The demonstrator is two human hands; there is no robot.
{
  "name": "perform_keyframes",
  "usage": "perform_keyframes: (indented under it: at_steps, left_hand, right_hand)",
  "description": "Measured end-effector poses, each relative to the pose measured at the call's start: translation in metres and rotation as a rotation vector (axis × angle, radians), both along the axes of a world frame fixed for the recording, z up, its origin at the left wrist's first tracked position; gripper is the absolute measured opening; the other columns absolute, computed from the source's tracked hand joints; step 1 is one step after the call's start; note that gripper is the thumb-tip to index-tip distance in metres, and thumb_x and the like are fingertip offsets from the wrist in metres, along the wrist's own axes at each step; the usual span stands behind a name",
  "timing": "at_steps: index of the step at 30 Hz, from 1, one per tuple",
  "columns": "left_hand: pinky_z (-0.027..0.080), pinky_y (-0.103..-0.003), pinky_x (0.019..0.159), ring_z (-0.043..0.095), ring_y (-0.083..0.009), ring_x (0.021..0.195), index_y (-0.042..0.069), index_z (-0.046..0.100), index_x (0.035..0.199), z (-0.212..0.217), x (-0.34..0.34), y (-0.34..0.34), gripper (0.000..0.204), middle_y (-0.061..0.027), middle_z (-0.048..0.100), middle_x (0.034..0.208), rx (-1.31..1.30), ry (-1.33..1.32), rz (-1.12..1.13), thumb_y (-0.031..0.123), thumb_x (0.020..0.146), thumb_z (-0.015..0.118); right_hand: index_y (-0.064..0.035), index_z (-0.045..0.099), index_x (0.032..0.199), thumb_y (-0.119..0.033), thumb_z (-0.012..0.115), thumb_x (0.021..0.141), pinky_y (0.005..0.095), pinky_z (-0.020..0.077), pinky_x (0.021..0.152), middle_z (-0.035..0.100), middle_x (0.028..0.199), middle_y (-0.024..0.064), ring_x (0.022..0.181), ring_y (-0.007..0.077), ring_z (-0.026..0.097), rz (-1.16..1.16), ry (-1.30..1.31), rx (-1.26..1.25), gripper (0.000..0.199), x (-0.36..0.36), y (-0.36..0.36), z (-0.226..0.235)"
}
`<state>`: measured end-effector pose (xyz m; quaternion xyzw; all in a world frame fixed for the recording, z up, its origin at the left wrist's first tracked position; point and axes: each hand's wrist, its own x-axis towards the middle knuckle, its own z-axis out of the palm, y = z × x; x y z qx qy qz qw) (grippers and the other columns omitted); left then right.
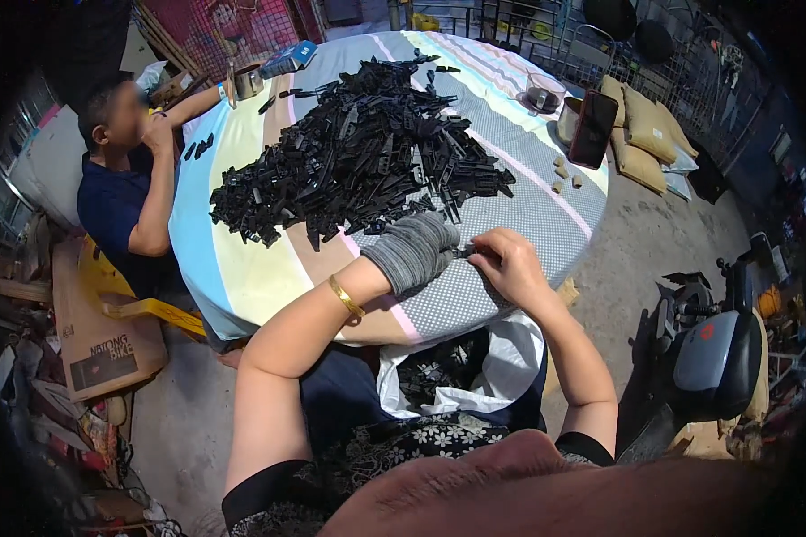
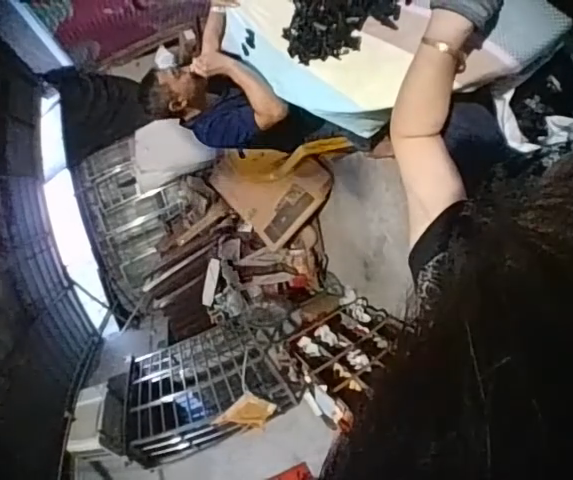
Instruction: Sorting and picking small black plastic parts from a large pile on a table.
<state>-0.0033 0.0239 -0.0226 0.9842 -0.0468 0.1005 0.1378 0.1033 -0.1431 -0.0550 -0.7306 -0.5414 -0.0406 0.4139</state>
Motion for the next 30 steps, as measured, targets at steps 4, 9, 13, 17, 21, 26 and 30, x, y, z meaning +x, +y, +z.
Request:
perform_keyframes:
  at_steps: [4,9,13,17,21,26,30]
  left_hand:
    - [0.046,-0.042,0.072,0.055,-0.0331,0.079,0.008,0.061,0.090,0.005,0.006,-0.007,0.020,-0.0155,0.054,0.084,0.072,0.044,0.004,0.021,0.075,0.060]
    - [0.047,-0.044,0.072,0.057,-0.0340,0.080,0.003,0.057,0.087,-0.013,0.022,-0.007,0.021,-0.0174,0.057,0.084,0.134,-0.002,0.032,0.018,0.073,0.060]
    - [0.050,-0.040,0.069,0.063,-0.0328,0.077,0.002,0.060,0.086,-0.003,0.034,-0.010,0.019,-0.0185,0.063,0.081,0.260,0.119,-0.123,0.017,0.076,0.055]
    - [0.050,-0.039,0.071,0.063,-0.0324,0.077,0.002,0.065,0.082,0.012,0.044,-0.025,0.018,-0.0189,0.064,0.081,0.330,0.235,-0.130,0.016,0.075,0.055]
    - [0.050,-0.040,0.069,0.063,-0.0315,0.075,0.002,0.066,0.076,0.008,0.049,-0.015,0.020,-0.0184,0.064,0.078,0.412,0.208,-0.189,0.019,0.073,0.055]
    - [0.049,-0.039,0.070,0.063,-0.0317,0.075,0.001,0.065,0.079,0.014,0.046,-0.017,0.021,-0.0189,0.064,0.078,0.335,0.213,-0.200,0.017,0.074,0.053]
    - [0.050,-0.039,0.070,0.064,-0.0319,0.075,0.000,0.065,0.081,0.016,0.050,-0.021,0.021,-0.0199,0.064,0.077,0.404,0.258,-0.217,0.015,0.073,0.053]
  right_hand:
    - [0.0006,0.063,0.080,-0.004,0.068,0.067,0.0391,0.0457,0.067,0.057,0.074,0.0123,0.074,0.0310,0.056,0.014,-0.085,0.003,0.015,0.001,0.001,-0.002]
    - [-0.0002,0.063,0.080,-0.002,0.068,0.067,0.0373,0.0464,0.063,0.060,0.075,0.0114,0.071,0.0299,0.057,0.043,-0.238,0.101,0.014,-0.006,0.012,0.000]
    - [-0.0017,0.063,0.080,-0.009,0.069,0.068,0.0377,0.0472,0.066,0.061,0.075,0.0119,0.074,0.0303,0.059,-0.046,-0.227,0.080,0.015,-0.007,0.005,-0.004]
    - [-0.0034,0.063,0.080,-0.011,0.069,0.070,0.0378,0.0474,0.064,0.061,0.074,0.0112,0.071,0.0290,0.059,-0.116,-0.097,0.035,0.014,-0.006,-0.008,-0.007]
    - [-0.0024,0.062,0.077,-0.005,0.066,0.068,0.0378,0.0466,0.064,0.058,0.076,0.0116,0.073,0.0295,0.057,-0.064,-0.152,0.045,0.011,-0.009,-0.002,-0.001]
    - [-0.0004,0.063,0.080,-0.011,0.070,0.066,0.0378,0.0459,0.067,0.057,0.076,0.0122,0.075,0.0305,0.057,-0.111,-0.172,-0.029,0.018,-0.006,-0.006,0.014]
    - [-0.0007,0.064,0.083,-0.013,0.070,0.066,0.0377,0.0444,0.067,0.058,0.079,0.0107,0.077,0.0293,0.056,-0.068,-0.136,-0.149,0.021,0.002,-0.010,0.003]
